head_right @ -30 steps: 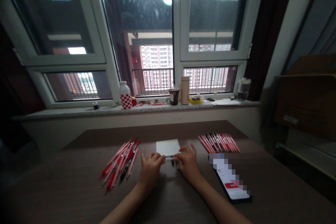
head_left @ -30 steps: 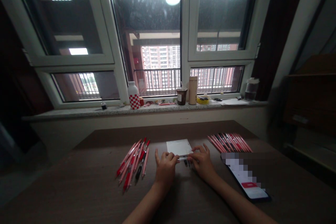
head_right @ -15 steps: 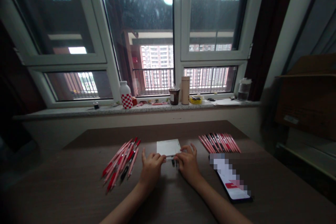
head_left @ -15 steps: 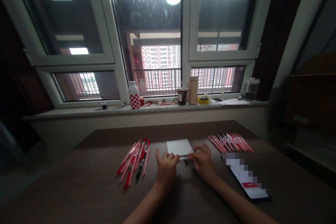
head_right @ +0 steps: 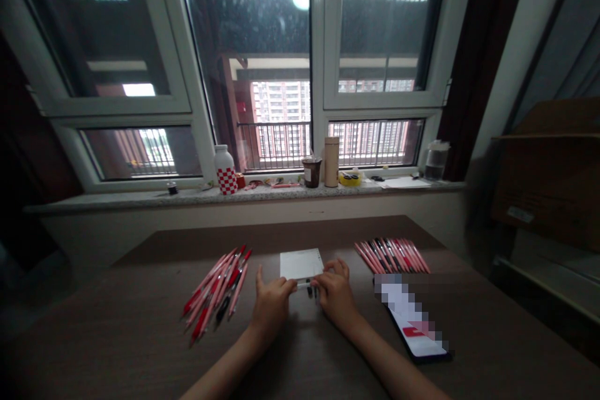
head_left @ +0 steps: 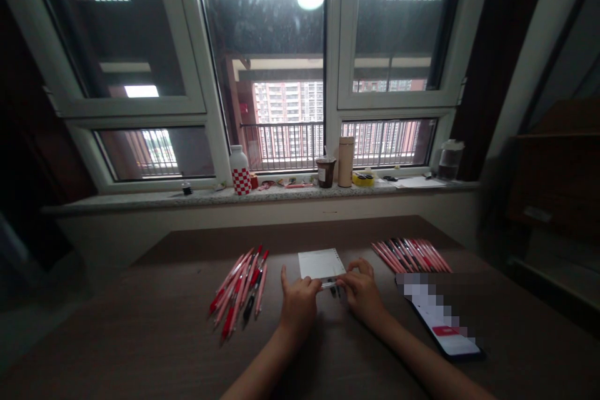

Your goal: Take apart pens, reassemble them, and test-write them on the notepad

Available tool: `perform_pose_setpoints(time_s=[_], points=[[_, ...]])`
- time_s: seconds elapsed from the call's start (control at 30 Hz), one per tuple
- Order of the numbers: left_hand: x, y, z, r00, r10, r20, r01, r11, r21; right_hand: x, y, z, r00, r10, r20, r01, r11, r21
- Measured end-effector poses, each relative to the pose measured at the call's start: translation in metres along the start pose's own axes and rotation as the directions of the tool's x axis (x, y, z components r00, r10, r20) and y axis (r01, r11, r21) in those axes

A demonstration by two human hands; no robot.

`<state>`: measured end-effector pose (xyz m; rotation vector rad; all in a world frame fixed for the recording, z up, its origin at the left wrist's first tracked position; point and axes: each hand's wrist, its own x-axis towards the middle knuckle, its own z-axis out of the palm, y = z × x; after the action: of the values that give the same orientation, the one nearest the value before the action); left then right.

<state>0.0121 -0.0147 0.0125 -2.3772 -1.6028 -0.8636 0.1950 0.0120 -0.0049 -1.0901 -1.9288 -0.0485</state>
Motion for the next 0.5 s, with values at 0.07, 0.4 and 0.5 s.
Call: perform_pose_setpoints(time_s=[0.07,0.4,0.5], points=[[0.0001,-0.0011,0.0010,1.000,0.011,-0.013,-0.010,1.000,0.005,0.0001,-0.0004,-0.0005,1.000,-0.002,0.006,0.002,1.000,-0.009],[-0.0006,-0.0014,0.0040,0.978,0.073,-0.195,-0.057,0.995,0.085,0.0029,0.0011,-0.0002,0.993,0.070,0.100,-0.069,0.998,-0.013],[-0.0013,0.0000,0.0034,0.973,0.070,-0.221,-0.051,0.995,0.088,0.0036,0.0006,-0.0007,0.982,0.077,0.172,-0.080,0.997,0.007]])
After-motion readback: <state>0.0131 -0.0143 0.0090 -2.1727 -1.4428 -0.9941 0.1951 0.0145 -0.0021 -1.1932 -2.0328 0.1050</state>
